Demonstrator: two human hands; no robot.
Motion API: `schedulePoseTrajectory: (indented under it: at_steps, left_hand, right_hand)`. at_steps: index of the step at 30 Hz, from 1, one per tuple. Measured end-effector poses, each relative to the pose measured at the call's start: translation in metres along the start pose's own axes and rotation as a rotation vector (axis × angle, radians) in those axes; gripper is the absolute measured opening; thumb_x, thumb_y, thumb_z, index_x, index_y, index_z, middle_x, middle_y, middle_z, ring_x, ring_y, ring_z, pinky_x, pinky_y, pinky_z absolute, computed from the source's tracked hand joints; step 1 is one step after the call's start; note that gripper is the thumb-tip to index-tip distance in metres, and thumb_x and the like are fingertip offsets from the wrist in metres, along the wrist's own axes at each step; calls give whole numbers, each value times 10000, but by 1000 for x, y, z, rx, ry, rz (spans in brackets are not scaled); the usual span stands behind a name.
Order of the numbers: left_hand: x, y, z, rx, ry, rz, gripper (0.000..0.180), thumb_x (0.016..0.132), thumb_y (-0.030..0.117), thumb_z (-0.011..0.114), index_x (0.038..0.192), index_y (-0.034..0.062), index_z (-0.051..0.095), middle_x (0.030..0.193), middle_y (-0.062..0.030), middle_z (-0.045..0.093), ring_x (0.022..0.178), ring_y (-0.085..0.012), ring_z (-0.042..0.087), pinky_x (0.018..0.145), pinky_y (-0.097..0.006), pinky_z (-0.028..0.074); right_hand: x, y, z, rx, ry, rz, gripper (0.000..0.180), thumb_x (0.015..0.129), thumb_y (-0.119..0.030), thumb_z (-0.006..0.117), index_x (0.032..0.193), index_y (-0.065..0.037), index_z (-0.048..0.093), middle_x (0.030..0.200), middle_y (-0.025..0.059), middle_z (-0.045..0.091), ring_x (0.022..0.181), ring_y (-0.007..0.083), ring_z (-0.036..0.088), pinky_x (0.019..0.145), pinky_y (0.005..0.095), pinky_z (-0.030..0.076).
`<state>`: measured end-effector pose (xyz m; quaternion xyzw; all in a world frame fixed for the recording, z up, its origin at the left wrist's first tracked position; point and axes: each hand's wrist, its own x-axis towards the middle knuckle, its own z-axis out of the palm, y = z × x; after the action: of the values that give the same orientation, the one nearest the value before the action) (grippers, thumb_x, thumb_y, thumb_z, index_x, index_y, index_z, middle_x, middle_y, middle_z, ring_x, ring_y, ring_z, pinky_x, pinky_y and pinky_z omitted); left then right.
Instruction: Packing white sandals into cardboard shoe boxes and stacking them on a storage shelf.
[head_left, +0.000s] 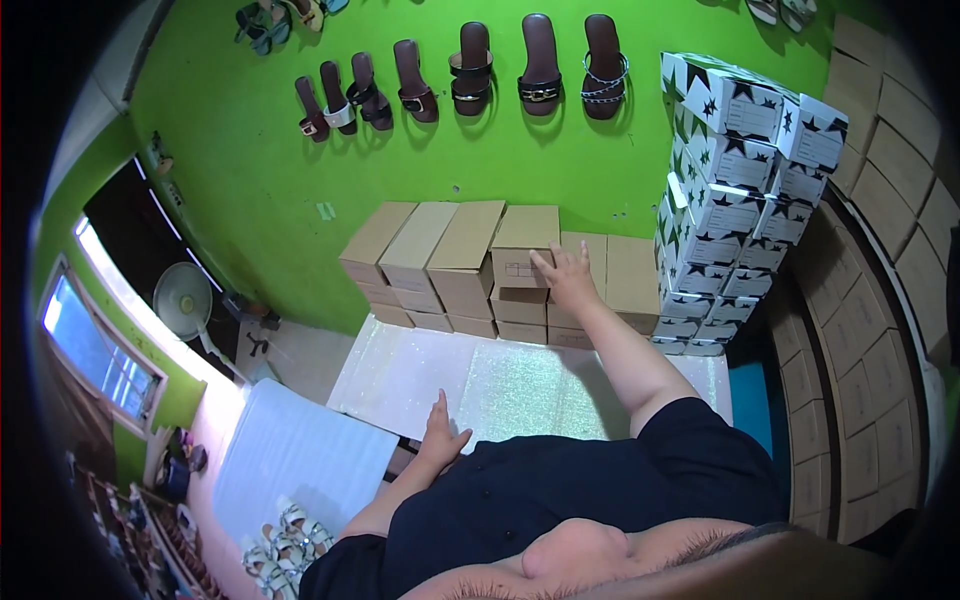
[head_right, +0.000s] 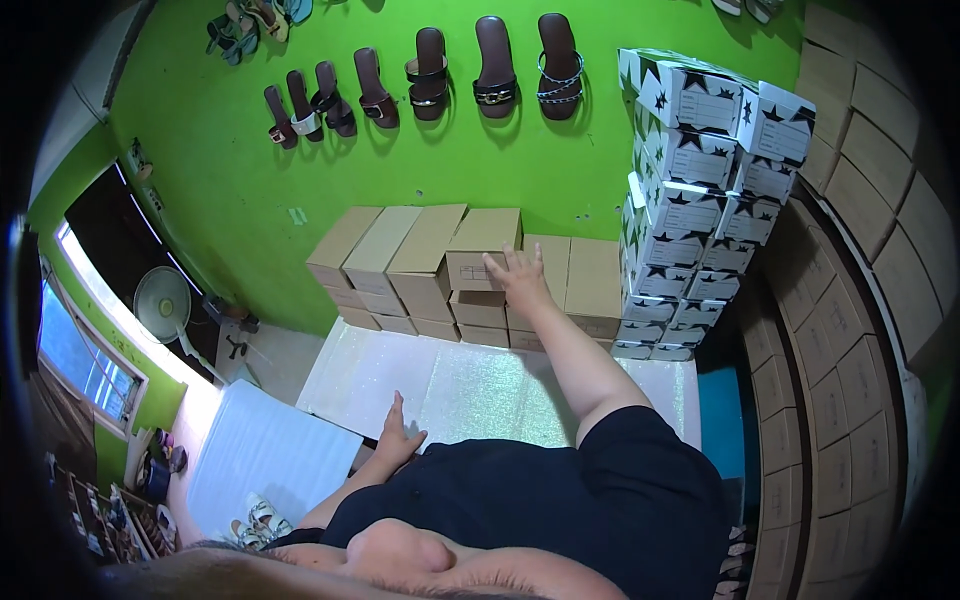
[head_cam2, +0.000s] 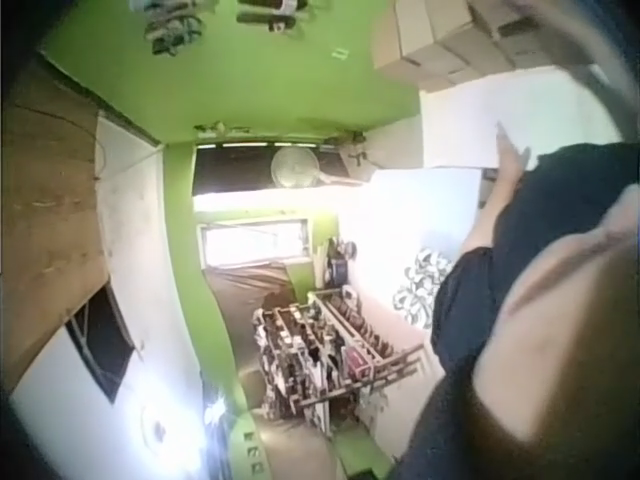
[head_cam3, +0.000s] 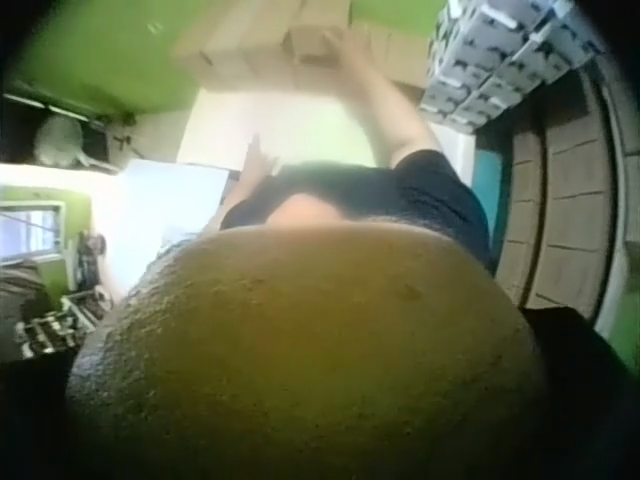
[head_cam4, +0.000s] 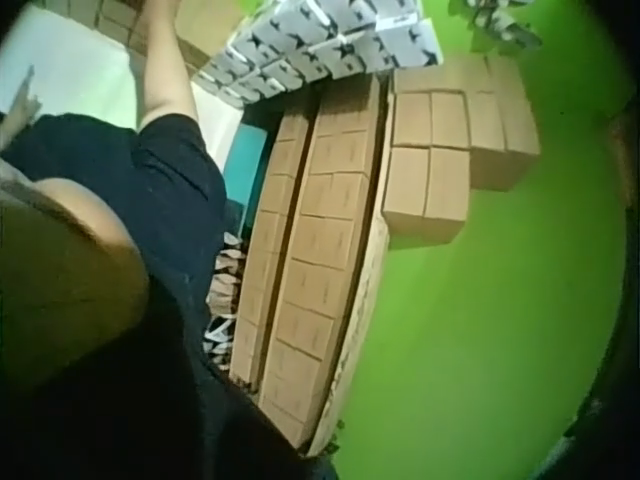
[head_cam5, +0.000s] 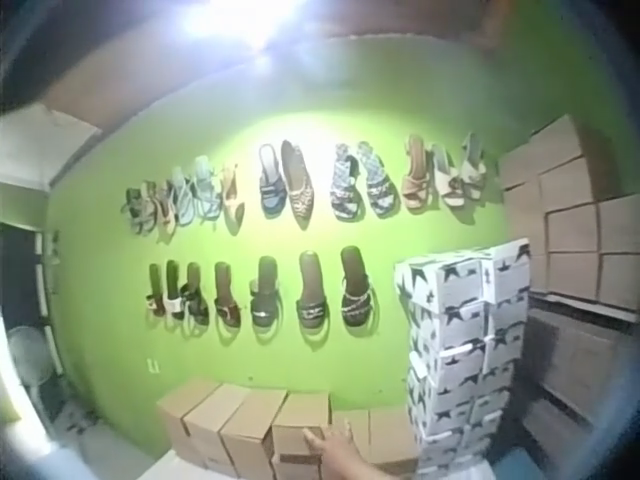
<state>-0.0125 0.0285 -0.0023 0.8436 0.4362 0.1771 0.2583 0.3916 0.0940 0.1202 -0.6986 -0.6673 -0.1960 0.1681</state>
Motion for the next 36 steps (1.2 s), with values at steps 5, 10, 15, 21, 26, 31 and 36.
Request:
schedulePoseTrajectory:
  at_steps: [5,10,15,21,26,31,36]
  left_hand:
    - [19,-6,-13,-377,-9,-134,1096,837,167,711,1566,98,-105,1551,-325,253,1436,-444,298,1154,-416,296]
    - [43,-24,-26,-499,-16,-112,1053,868,130,676,1569,122,-109,1572,-307,226,1452,-429,275,1158,-419,284]
    - [73,-35,-33,-788,-198,-40,1019,902,195,681,1572,92,-81,1604,-266,180,1470,-396,247,1168,-394,254]
    - [97,-66,-32,-1382,-384,-57,738,908,194,692,1502,29,286,1366,-151,553,1239,-261,552,1050,-356,416]
    - [97,-55,-53,-1332,-202,-102,470,886,115,690,1287,29,460,1223,-95,625,1133,-214,606,1007,-340,449]
    - [88,-73,-32,-1157,-11,-68,617,773,-72,708,1314,20,426,1228,-144,590,1183,-221,574,1022,-352,446]
    - [72,-82,-15,-631,-69,-65,935,728,-20,748,1504,28,229,1285,-152,574,1235,-250,555,1026,-329,451]
  right_hand:
    - [-39,1,-75,208,114,160,908,681,-103,766,1487,-230,368,1461,165,389,1303,364,446,1140,530,295]
    - [-89,14,-155,312,186,82,983,588,-75,789,1478,-167,382,1433,157,445,1281,372,479,1083,413,418]
    - [-124,-16,-196,609,-63,58,1042,541,-69,800,1487,-143,372,1447,154,484,1315,340,483,1107,410,397]
    - [-126,-70,-161,816,-101,-44,1003,548,-44,806,1463,-103,398,1506,120,433,1382,311,430,1130,416,373]
    - [-130,-81,-116,520,-27,-20,868,659,-15,738,1458,-159,431,1516,114,415,1367,353,420,1137,428,373]
    - [-154,-90,-55,722,-238,288,752,745,-2,573,1471,-134,427,1451,134,485,1323,335,459,1082,426,405]
    - [-176,-101,22,1443,-317,852,550,934,-252,481,1470,-152,408,1412,46,512,1287,211,470,951,412,426]
